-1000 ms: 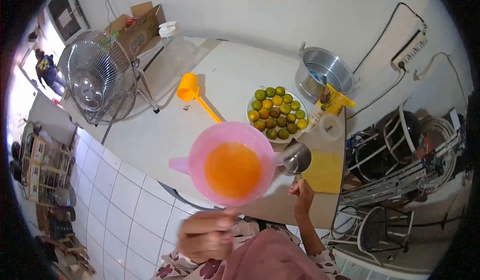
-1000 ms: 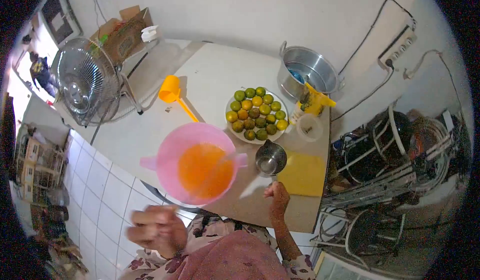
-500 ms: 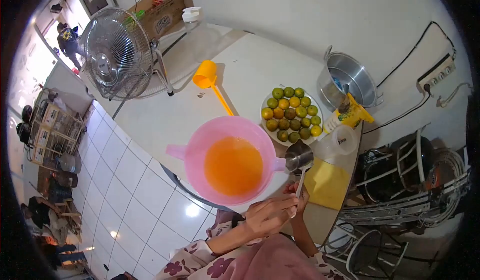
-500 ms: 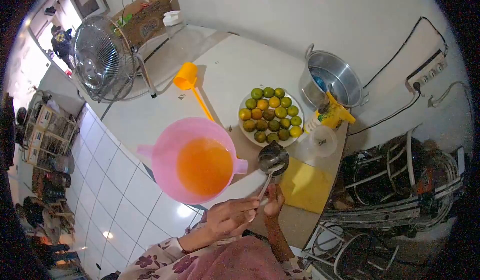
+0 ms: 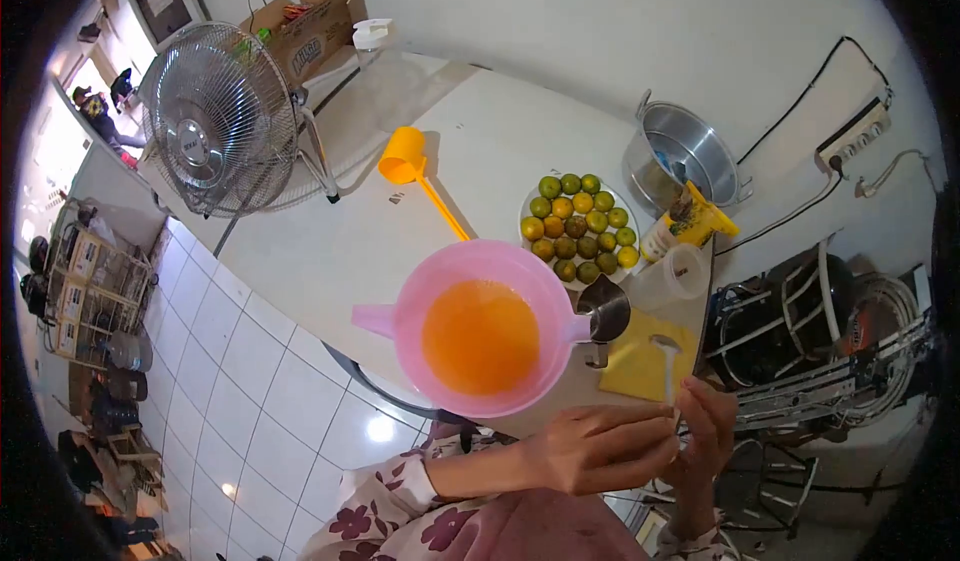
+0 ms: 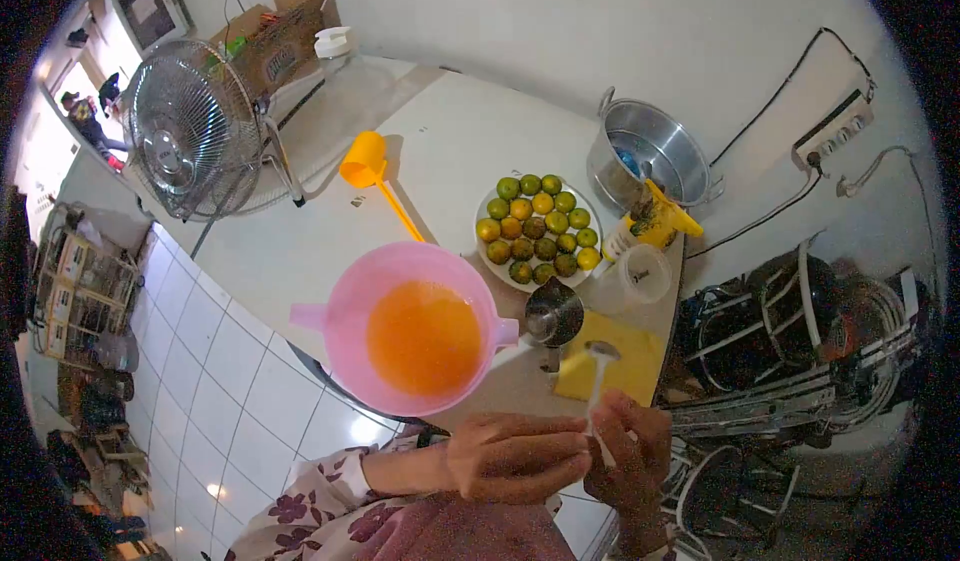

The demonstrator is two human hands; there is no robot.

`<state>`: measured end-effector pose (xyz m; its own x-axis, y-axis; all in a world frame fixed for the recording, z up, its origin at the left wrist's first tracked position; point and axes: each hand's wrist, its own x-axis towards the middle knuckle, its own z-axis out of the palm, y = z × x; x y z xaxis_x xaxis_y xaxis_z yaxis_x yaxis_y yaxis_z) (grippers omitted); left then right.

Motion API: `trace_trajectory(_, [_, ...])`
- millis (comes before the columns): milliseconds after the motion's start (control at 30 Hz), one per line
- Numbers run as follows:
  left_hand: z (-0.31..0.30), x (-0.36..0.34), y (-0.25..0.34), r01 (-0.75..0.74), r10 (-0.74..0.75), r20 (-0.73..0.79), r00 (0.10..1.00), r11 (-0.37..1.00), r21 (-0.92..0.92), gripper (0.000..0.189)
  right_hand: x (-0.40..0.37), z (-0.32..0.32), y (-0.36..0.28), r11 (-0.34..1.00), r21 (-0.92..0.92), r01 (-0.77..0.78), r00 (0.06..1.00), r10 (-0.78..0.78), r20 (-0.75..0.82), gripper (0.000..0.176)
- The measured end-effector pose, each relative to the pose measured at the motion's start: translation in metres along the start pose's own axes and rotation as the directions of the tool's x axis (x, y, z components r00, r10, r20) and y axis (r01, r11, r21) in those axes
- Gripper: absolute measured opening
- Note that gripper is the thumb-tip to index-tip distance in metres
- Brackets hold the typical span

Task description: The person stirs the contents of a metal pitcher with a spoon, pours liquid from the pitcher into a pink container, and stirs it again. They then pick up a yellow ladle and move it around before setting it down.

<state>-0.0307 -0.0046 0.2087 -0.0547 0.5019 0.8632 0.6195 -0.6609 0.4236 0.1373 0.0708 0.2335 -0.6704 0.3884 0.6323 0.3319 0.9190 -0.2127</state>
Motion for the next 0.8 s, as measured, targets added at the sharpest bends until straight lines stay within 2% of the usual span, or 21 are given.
trace_trajectory(33, [-0.003, 0.002, 0.0, -0.029, 0.029, 0.014, 0.999, 0.999, -0.037, 0.03, 0.006, -0.002, -0.005, 1.0, -0.007, -0.003, 1.0, 0.003, -0.002, 0.026])
trace_trajectory(100, [-0.008, 0.005, 0.0, -0.06, 0.063, 0.031, 0.998, 0.995, -0.082, 0.028, 0.013, -0.002, -0.015, 0.99, 0.141, 0.003, 0.999, -0.009, 0.046, 0.032])
trace_trajectory(133, [-0.01, 0.005, -0.001, -0.079, 0.08, -0.001, 0.997, 0.994, -0.076, 0.033, 0.012, 0.0, -0.017, 0.991, 0.134, -0.003, 0.999, -0.003, 0.044, 0.032])
trace_trajectory(200, [-0.02, 0.009, 0.0, -0.098, 0.095, -0.031, 0.995, 0.992, -0.078, 0.038, 0.008, 0.002, -0.016, 0.995, 0.092, 0.035, 0.998, -0.04, 0.057, 0.034])
trace_trajectory(233, [-0.029, 0.013, 0.001, -0.061, 0.061, -0.017, 0.998, 0.998, -0.011, 0.039, 0.01, 0.0, -0.017, 0.996, 0.086, 0.027, 0.998, -0.032, 0.058, 0.034])
trace_trajectory(267, [-0.039, 0.014, 0.002, -0.026, 0.027, -0.004, 1.0, 0.998, 0.058, 0.04, 0.013, -0.001, -0.019, 0.999, 0.011, 0.047, 0.997, -0.047, 0.055, 0.033])
trace_trajectory(300, [-0.05, 0.012, 0.003, -0.027, 0.027, 0.0, 1.0, 0.998, 0.049, 0.04, 0.017, -0.002, -0.018, 0.996, -0.065, 0.066, 0.997, -0.063, 0.054, 0.033])
trace_trajectory(367, [-0.077, 0.005, 0.003, 0.092, -0.087, 0.121, 0.989, 0.995, -0.036, 0.038, 0.027, -0.003, -0.004, 0.994, -0.053, 0.1, 0.97, -0.109, -0.217, 0.025])
trace_trajectory(400, [-0.1, 0.002, 0.003, 0.035, -0.031, 0.13, 0.991, 0.999, -0.031, 0.033, 0.039, -0.002, -0.008, 0.986, 0.156, -0.064, 0.926, 0.116, -0.359, 0.023])
trace_trajectory(433, [-0.123, -0.001, 0.0, -0.024, 0.028, 0.143, 0.989, 0.999, -0.029, 0.028, 0.056, -0.003, -0.016, 0.908, 0.375, -0.186, 0.822, 0.353, -0.446, 0.021])
trace_trajectory(467, [-0.132, -0.011, -0.008, -0.049, 0.045, -0.058, 0.997, 0.997, -0.065, 0.021, 0.078, -0.006, -0.025, 0.858, 0.463, -0.22, 0.797, 0.432, -0.422, 0.019])
trace_trajectory(500, [-0.138, -0.027, -0.019, -0.074, 0.047, -0.255, 0.966, 0.992, -0.1, 0.015, 0.099, -0.009, -0.033, 0.799, 0.546, -0.252, 0.766, 0.51, -0.391, 0.018])
trace_trajectory(533, [-0.147, -0.045, -0.032, -0.043, 0.073, -0.316, 0.946, 0.994, 0.102, 0.006, 0.114, -0.006, -0.039, 0.721, 0.602, -0.343, 0.735, 0.606, -0.306, 0.018])
trace_trajectory(567, [-0.161, -0.038, -0.029, 0.195, -0.096, -0.345, 0.934, 0.944, 0.266, 0.013, 0.125, -0.001, -0.045, 0.629, 0.649, -0.429, 0.69, 0.691, -0.214, 0.017])
trace_trajectory(633, [-0.167, -0.042, -0.058, 0.462, -0.332, -0.511, 0.793, 0.875, 0.148, 0.016, 0.137, 0.019, -0.051, 0.413, 0.766, -0.492, 0.659, 0.752, 0.018, 0.016])
trace_trajectory(667, [-0.17, -0.044, -0.072, 0.459, -0.344, -0.491, 0.801, 0.878, 0.134, 0.016, 0.142, 0.03, -0.055, 0.411, 0.762, -0.501, 0.64, 0.768, 0.007, 0.016])
trace_trajectory(733, [-0.174, -0.045, -0.095, 0.673, -0.687, -0.384, 0.617, 0.713, -0.194, 0.021, 0.144, 0.052, -0.062, 0.201, 0.778, -0.595, 0.586, 0.771, 0.249, 0.014])
trace_trajectory(767, [-0.176, -0.043, -0.101, 0.677, -0.696, -0.362, 0.62, 0.708, -0.202, 0.021, 0.142, 0.062, -0.065, 0.197, 0.775, -0.601, 0.568, 0.787, 0.241, 0.014])
trace_trajectory(800, [-0.176, -0.042, -0.108, 0.696, -0.758, -0.257, 0.599, 0.652, -0.301, 0.02, 0.139, 0.071, -0.066, 0.188, 0.753, -0.631, 0.572, 0.768, 0.288, 0.012])
